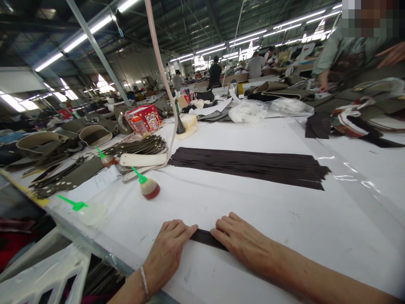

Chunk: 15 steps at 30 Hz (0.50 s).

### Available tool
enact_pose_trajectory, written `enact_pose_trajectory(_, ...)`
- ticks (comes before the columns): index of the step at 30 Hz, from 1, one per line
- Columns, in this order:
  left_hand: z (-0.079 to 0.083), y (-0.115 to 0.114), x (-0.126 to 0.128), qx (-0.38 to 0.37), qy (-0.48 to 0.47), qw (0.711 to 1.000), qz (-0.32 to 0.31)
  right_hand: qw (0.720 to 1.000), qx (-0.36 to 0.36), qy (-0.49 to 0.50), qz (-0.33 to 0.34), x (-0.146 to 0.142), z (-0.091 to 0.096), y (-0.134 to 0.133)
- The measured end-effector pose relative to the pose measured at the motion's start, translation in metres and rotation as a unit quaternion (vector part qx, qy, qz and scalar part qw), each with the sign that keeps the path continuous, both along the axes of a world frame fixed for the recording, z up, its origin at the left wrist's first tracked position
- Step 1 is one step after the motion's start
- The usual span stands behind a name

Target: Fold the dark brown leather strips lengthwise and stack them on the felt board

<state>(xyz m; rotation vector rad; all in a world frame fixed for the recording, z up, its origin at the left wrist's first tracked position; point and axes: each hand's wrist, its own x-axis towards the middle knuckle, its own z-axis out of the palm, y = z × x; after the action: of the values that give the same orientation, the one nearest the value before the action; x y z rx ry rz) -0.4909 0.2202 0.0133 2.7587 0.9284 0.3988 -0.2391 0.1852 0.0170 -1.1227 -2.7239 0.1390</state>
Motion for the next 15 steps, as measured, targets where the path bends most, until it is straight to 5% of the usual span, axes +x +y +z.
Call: enact_pose_trajectory(15,0.0017,-0.0034,0.0052,0.004,0.096,0.995,-0.003,0.999,0.042,-0.008,0.026,0.0059,-0.0056,-0.0041)
